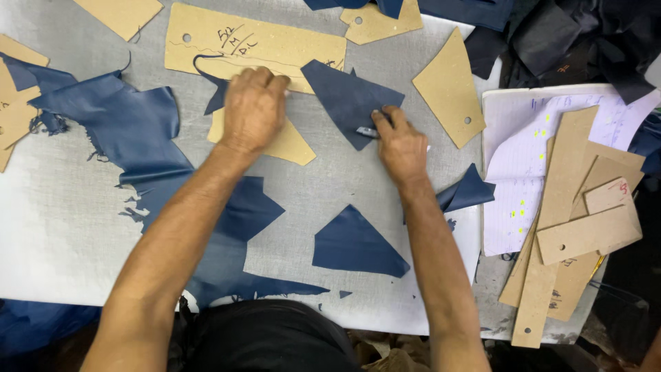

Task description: The person places cardboard templates on a large piece of blue fabric and uses a rotary cutter to cut the fabric along the template edges. The person repeatedly repositions templates and cuts multiple fabric pieces, then sets the cut pieces aside.

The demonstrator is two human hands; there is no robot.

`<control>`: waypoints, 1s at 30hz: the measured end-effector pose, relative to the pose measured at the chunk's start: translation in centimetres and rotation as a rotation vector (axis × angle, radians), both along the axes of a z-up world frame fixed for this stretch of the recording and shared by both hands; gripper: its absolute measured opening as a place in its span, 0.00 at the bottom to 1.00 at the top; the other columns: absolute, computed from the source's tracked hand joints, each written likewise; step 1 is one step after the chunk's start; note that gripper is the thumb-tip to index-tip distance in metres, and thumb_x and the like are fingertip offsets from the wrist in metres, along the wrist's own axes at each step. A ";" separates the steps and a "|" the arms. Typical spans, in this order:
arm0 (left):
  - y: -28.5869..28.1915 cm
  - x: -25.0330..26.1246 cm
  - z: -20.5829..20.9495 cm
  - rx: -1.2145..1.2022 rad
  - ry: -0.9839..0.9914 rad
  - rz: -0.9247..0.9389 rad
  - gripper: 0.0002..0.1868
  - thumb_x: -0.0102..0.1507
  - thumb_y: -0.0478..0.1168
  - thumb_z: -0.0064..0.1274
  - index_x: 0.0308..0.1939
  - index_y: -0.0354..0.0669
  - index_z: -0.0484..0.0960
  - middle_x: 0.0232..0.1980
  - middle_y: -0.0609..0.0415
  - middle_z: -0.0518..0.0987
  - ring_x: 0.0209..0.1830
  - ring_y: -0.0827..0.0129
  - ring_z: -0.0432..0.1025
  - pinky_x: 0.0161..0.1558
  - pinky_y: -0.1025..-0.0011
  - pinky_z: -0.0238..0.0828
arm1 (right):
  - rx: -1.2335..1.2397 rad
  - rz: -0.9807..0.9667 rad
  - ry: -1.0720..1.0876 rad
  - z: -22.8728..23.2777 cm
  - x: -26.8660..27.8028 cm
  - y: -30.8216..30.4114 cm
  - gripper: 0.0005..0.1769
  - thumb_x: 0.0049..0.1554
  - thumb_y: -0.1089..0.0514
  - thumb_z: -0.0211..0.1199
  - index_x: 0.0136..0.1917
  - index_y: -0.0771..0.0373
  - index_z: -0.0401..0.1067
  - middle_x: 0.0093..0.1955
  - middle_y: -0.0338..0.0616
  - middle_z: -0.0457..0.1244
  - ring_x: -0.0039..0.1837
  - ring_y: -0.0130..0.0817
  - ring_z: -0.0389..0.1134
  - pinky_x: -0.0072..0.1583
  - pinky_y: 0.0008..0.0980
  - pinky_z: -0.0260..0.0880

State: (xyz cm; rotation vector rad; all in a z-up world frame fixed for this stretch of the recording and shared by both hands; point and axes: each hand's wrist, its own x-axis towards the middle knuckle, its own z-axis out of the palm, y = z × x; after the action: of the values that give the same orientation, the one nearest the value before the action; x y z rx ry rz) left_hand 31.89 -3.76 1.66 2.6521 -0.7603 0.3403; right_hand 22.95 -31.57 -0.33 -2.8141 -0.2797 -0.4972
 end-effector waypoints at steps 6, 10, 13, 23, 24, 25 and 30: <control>-3.2 -4.3 -0.7 -0.322 0.256 -0.090 0.08 0.66 0.29 0.52 0.47 0.39 0.85 0.40 0.49 0.81 0.42 0.57 0.75 0.49 0.56 0.70 | 0.365 -0.012 0.406 5.6 -7.7 0.6 0.21 0.56 0.67 0.65 0.63 0.60 0.78 0.51 0.46 0.69 0.43 0.41 0.73 0.47 0.36 0.75; -2.6 -8.6 0.1 -0.321 0.290 -0.135 0.09 0.67 0.29 0.52 0.48 0.38 0.85 0.42 0.49 0.80 0.43 0.57 0.73 0.50 0.57 0.69 | 0.587 0.057 0.691 6.2 -15.3 3.7 0.26 0.52 0.56 0.73 0.63 0.63 0.74 0.69 0.49 0.65 0.41 0.35 0.75 0.40 0.29 0.75; -2.4 -13.8 0.8 -0.233 0.374 -0.305 0.10 0.65 0.31 0.53 0.50 0.40 0.84 0.44 0.51 0.79 0.45 0.60 0.72 0.51 0.60 0.68 | 0.244 -0.001 0.567 5.1 -19.3 5.7 0.23 0.50 0.61 0.70 0.60 0.61 0.77 0.74 0.47 0.63 0.40 0.36 0.74 0.42 0.32 0.75; -4.2 -19.8 0.6 -0.003 0.463 -0.215 0.19 0.58 0.45 0.64 0.47 0.36 0.81 0.45 0.46 0.76 0.44 0.56 0.71 0.48 0.58 0.67 | 0.352 -0.144 0.504 3.5 -25.1 5.2 0.22 0.50 0.65 0.64 0.60 0.63 0.77 0.75 0.50 0.61 0.48 0.35 0.75 0.45 0.31 0.77; -4.6 -20.1 0.4 0.026 0.528 -0.201 0.17 0.58 0.45 0.64 0.44 0.36 0.81 0.44 0.46 0.76 0.44 0.56 0.71 0.48 0.57 0.67 | 0.415 -0.207 0.476 3.7 -25.3 4.7 0.23 0.51 0.67 0.61 0.61 0.64 0.76 0.75 0.54 0.60 0.50 0.35 0.75 0.46 0.29 0.78; -4.9 -20.3 0.3 0.055 0.592 -0.187 0.16 0.59 0.44 0.64 0.42 0.37 0.81 0.43 0.46 0.77 0.44 0.55 0.71 0.47 0.57 0.67 | 0.479 -0.270 0.449 3.9 -25.5 4.2 0.24 0.53 0.68 0.58 0.63 0.65 0.75 0.75 0.57 0.60 0.52 0.35 0.76 0.47 0.28 0.79; -4.8 -19.7 1.1 -0.180 0.696 -0.358 0.10 0.56 0.35 0.59 0.41 0.37 0.81 0.43 0.46 0.81 0.43 0.58 0.77 0.46 0.61 0.74 | 0.382 -0.637 0.869 5.0 -24.5 2.3 0.18 0.53 0.56 0.75 0.54 0.66 0.76 0.49 0.54 0.69 0.41 0.40 0.71 0.44 0.36 0.71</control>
State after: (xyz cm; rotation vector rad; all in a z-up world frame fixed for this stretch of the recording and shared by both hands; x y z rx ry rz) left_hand 12.22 -8.55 2.80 2.1703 -0.8757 -0.5543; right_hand -1.56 -29.24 4.69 -2.3955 0.8009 0.5292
